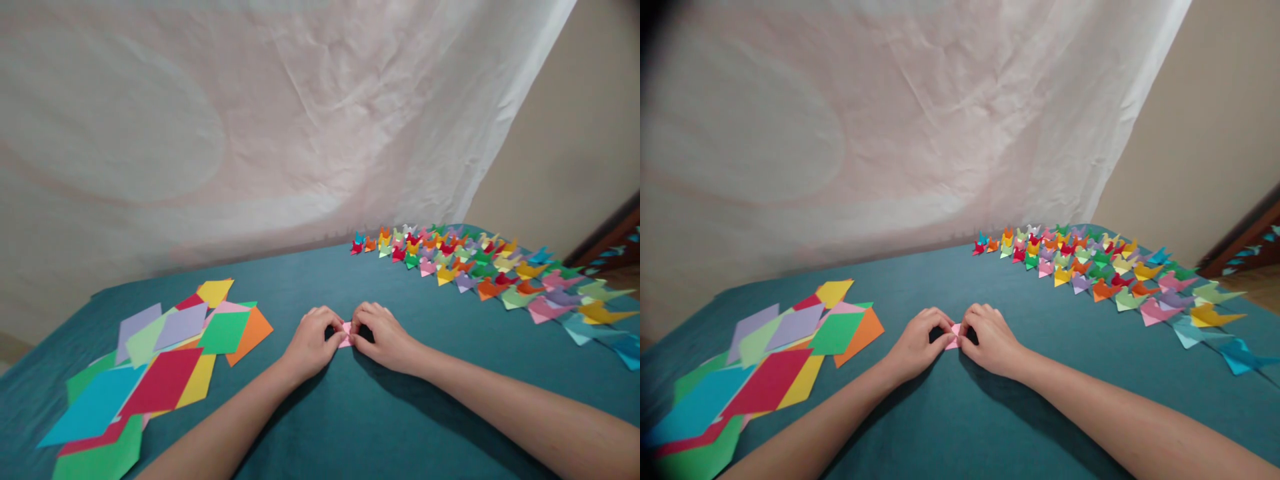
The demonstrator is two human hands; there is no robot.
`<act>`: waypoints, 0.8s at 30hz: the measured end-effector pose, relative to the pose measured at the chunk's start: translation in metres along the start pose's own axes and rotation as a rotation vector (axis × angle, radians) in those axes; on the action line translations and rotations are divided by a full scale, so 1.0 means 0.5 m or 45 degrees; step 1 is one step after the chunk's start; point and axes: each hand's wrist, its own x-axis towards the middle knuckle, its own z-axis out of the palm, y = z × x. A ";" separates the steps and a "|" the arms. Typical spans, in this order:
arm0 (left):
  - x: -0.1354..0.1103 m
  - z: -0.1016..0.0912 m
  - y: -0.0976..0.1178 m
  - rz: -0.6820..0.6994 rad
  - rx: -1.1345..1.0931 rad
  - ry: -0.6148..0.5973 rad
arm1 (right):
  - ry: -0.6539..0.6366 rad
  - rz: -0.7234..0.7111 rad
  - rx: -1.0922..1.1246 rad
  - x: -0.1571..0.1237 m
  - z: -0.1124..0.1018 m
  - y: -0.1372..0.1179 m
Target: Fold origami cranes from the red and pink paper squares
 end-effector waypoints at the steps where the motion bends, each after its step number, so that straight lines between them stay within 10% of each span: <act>1: 0.000 0.000 -0.001 0.007 -0.001 -0.003 | 0.002 0.000 -0.001 0.000 0.000 0.000; 24: -0.005 0.003 -0.013 0.057 0.023 -0.009 | -0.121 -0.412 -0.291 -0.029 -0.027 0.006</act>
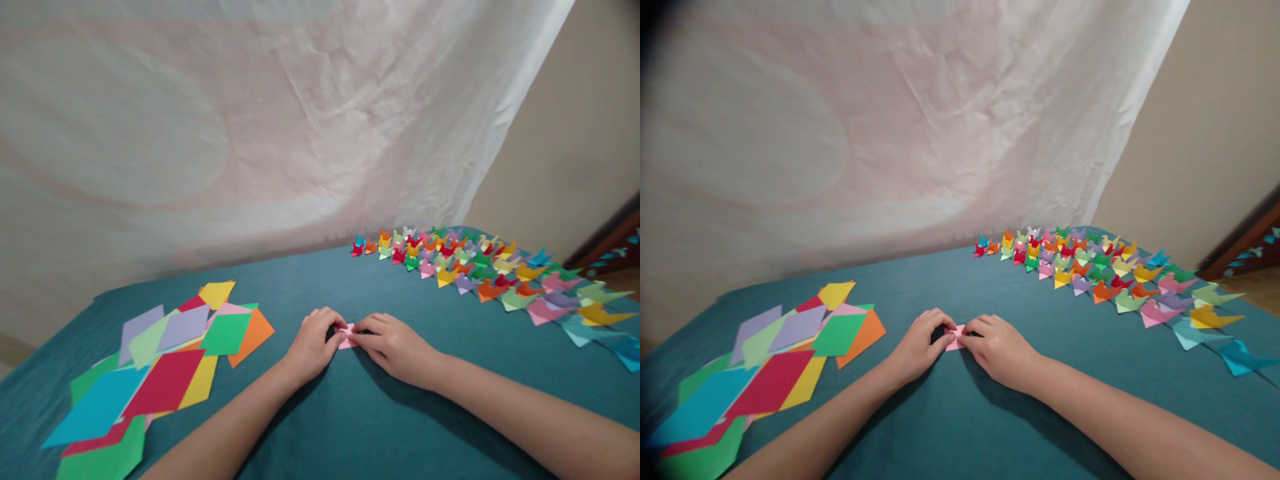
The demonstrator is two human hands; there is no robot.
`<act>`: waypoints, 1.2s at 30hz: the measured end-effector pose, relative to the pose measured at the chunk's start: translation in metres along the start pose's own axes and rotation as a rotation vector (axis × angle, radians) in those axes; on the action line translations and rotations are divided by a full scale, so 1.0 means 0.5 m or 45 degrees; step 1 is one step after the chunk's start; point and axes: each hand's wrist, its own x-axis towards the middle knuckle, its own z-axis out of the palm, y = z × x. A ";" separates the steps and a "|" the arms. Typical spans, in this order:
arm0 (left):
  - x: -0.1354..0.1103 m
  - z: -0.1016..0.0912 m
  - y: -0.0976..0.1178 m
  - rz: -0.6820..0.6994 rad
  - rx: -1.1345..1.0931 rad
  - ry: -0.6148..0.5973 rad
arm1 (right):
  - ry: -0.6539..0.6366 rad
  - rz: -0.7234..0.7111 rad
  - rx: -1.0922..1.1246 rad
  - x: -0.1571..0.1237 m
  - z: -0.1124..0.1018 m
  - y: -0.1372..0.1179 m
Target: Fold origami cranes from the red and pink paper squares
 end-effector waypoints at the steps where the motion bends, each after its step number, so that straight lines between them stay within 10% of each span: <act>1: 0.000 0.000 0.000 0.002 0.002 0.000 | -0.024 -0.031 -0.052 -0.002 -0.002 -0.001; 36: -0.015 -0.014 0.018 0.144 0.398 -0.104 | -0.288 -0.123 -0.241 0.001 -0.054 -0.032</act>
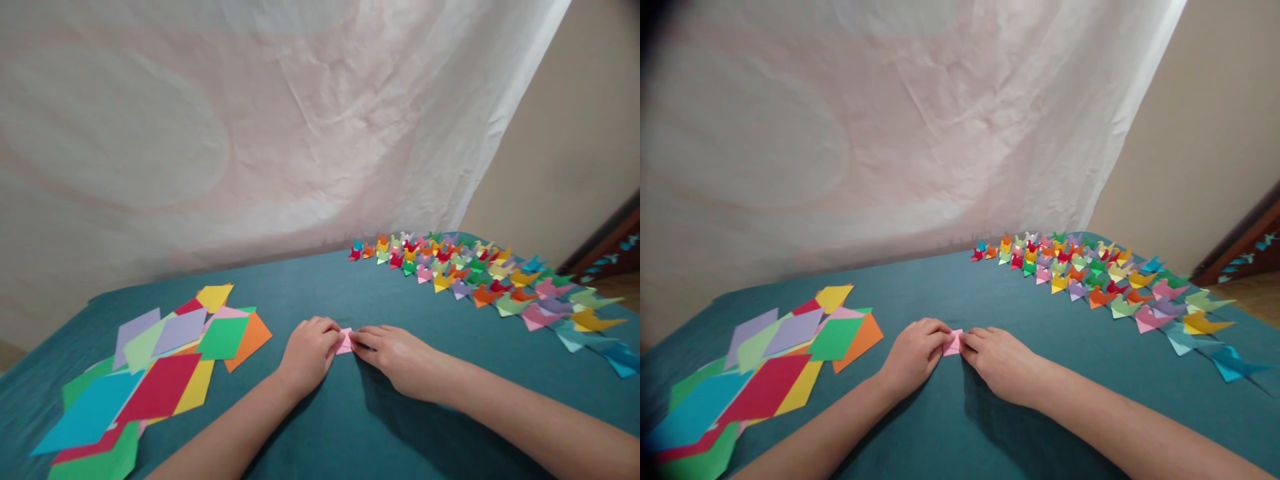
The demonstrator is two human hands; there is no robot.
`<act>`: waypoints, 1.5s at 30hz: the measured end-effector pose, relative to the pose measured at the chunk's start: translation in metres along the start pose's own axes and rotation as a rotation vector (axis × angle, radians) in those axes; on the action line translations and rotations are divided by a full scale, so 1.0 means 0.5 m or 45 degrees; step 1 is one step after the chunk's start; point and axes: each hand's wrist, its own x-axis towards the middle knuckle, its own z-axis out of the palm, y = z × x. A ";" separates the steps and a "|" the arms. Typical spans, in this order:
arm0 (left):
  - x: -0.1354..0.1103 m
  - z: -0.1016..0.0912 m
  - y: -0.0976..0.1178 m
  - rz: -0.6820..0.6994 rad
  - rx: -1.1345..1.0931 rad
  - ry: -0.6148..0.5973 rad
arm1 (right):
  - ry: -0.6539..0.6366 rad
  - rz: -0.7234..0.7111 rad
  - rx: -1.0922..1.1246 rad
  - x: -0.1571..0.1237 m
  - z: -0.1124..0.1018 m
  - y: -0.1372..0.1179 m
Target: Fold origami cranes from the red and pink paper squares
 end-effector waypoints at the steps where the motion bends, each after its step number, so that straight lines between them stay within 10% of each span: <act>1: -0.002 0.001 -0.001 -0.003 -0.027 0.014 | 0.002 -0.003 0.015 -0.001 0.001 0.002; 16: -0.001 0.012 -0.021 -0.088 -0.343 0.141 | 0.449 0.060 0.329 0.006 0.072 0.031; 32: 0.005 0.004 -0.015 -0.285 -0.775 0.152 | 0.511 0.548 0.648 0.014 0.065 0.014; 45: 0.002 -0.002 -0.003 -0.176 -0.735 0.116 | 0.522 0.437 0.681 0.015 0.061 0.010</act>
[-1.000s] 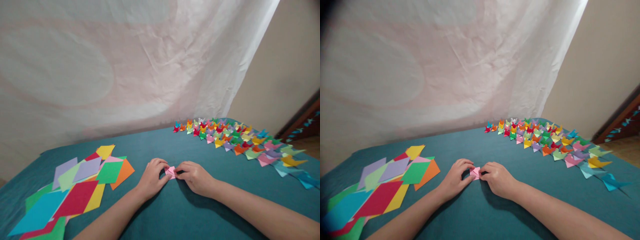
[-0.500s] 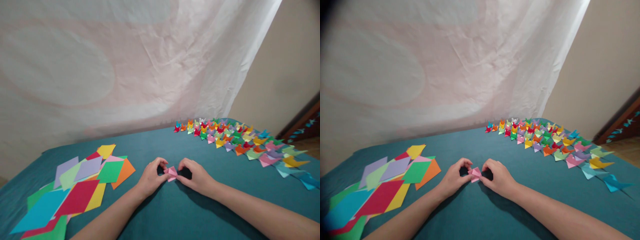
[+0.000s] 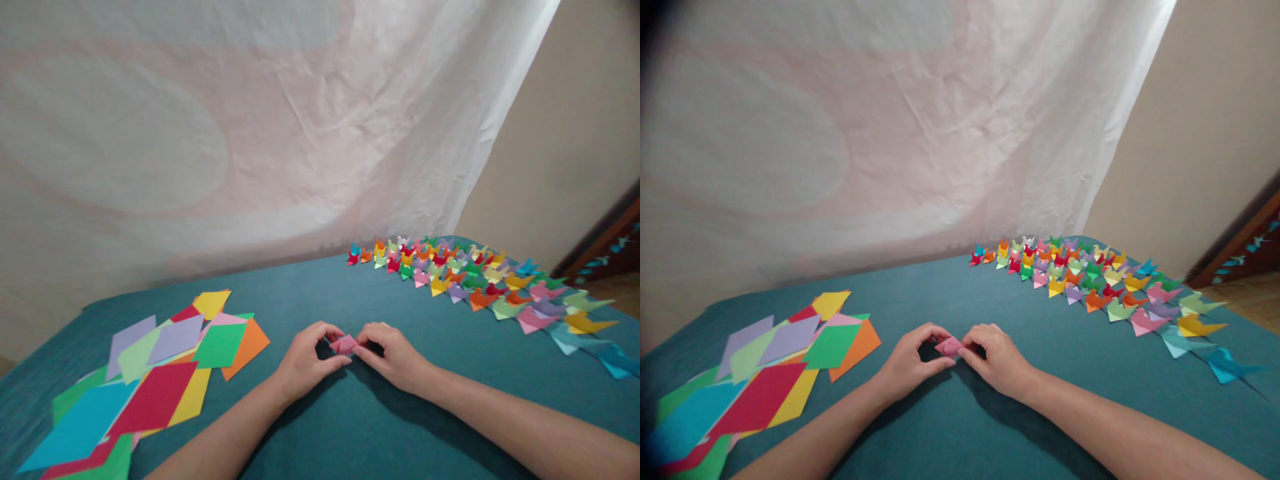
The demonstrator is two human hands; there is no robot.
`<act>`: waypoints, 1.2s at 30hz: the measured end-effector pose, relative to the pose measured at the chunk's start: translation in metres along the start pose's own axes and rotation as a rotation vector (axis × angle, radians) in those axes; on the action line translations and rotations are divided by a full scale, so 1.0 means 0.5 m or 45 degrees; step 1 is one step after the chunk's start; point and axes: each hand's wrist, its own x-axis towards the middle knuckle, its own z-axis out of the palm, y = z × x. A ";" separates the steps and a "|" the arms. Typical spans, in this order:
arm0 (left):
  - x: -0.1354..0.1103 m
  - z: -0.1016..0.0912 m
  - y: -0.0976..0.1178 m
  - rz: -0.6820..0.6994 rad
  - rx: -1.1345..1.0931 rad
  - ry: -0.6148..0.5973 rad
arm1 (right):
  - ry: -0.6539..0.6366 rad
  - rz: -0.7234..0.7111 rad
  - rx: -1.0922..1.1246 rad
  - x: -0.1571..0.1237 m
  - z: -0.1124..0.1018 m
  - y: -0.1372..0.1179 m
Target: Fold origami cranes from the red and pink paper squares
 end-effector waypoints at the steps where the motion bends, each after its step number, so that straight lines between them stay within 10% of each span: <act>1: 0.000 -0.001 0.002 0.012 0.018 -0.006 | 0.007 -0.011 -0.015 0.000 0.000 -0.001; 26: -0.003 0.007 -0.007 0.091 0.213 -0.056 | -0.004 -0.080 -0.117 -0.003 -0.006 -0.013; 36: 0.002 0.003 0.003 -0.014 0.134 -0.093 | -0.080 0.189 0.210 0.006 -0.001 -0.011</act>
